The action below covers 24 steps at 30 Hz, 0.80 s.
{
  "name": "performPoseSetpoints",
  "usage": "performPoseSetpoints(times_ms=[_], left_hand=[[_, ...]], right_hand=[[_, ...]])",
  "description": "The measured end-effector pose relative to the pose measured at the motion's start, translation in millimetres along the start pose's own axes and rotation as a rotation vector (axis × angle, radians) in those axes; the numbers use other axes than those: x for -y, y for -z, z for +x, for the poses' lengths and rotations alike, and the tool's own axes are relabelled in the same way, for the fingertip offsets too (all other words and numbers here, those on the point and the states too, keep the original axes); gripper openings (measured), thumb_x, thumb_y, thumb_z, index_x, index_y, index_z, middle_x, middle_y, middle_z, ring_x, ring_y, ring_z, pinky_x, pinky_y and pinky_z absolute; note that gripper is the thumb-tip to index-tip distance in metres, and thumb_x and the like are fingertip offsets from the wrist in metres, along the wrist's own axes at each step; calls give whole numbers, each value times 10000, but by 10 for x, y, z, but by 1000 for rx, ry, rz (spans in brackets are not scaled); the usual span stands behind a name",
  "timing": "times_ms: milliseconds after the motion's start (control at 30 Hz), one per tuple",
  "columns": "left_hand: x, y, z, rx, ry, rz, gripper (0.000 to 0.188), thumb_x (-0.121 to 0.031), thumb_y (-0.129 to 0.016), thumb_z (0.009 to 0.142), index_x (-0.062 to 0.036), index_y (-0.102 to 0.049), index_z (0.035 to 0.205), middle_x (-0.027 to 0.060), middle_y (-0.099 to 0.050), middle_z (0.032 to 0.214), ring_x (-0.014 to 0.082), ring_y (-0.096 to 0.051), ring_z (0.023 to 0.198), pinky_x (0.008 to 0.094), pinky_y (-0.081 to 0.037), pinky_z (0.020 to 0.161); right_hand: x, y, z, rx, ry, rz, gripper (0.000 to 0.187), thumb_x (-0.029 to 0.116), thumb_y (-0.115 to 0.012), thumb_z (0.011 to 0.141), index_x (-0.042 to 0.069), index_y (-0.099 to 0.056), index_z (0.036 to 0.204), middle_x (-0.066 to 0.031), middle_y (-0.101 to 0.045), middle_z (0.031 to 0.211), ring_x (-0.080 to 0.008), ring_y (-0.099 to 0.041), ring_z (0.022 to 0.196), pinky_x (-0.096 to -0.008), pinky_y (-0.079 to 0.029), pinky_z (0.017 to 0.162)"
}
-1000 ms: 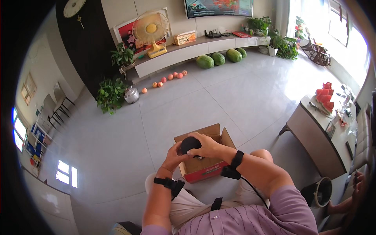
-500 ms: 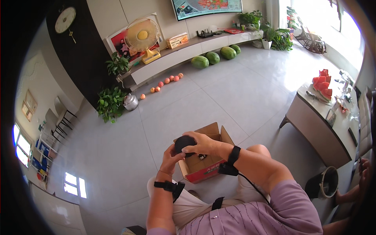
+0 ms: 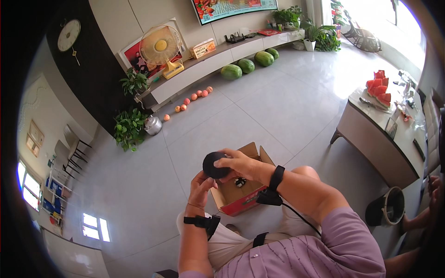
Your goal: Winding thread around a black circular object while seated.
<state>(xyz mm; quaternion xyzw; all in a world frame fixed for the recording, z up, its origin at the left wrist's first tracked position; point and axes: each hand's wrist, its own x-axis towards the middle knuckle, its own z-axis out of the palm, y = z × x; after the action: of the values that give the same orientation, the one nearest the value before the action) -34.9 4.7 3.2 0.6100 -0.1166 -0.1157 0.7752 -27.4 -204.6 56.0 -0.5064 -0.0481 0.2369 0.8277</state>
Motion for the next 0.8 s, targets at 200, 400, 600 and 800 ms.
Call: performPoseSetpoints(times_ms=[200,400,600,800], left_hand=[[55,49,-11,-114,18,122,171,-83,-683,894,11,-682,1037,23,-669,830,81,-583,682,228,-471,625],[81,82,-50,-27,26,224,106,-61,-721,861,-20,-713,959,12,-671,805,77,-589,684,221,-471,614],[-26,17,-128,55,-43,118,32,-11,-683,849,10,-677,872,37,-612,766,140,-581,651,271,-477,601],[-52,128,-134,-67,-173,-84,35,-16,-707,859,-28,-696,890,28,-629,790,122,-587,648,252,-494,592]], right_hand=[[75,1,15,-67,39,269,534,256,-697,866,-4,-457,1267,-172,-569,1179,-278,-644,1001,-386,-600,787],[65,41,67,-297,104,88,578,304,-708,851,8,-461,1282,-153,-591,1135,-250,-660,930,-355,-586,741],[-14,44,78,-386,235,-731,690,346,-751,770,104,-453,1344,-198,-545,1189,-327,-630,1007,-407,-545,840],[-205,-13,5,-146,352,-1276,686,348,-755,719,124,-499,1315,-226,-574,1131,-399,-633,964,-425,-533,851]])
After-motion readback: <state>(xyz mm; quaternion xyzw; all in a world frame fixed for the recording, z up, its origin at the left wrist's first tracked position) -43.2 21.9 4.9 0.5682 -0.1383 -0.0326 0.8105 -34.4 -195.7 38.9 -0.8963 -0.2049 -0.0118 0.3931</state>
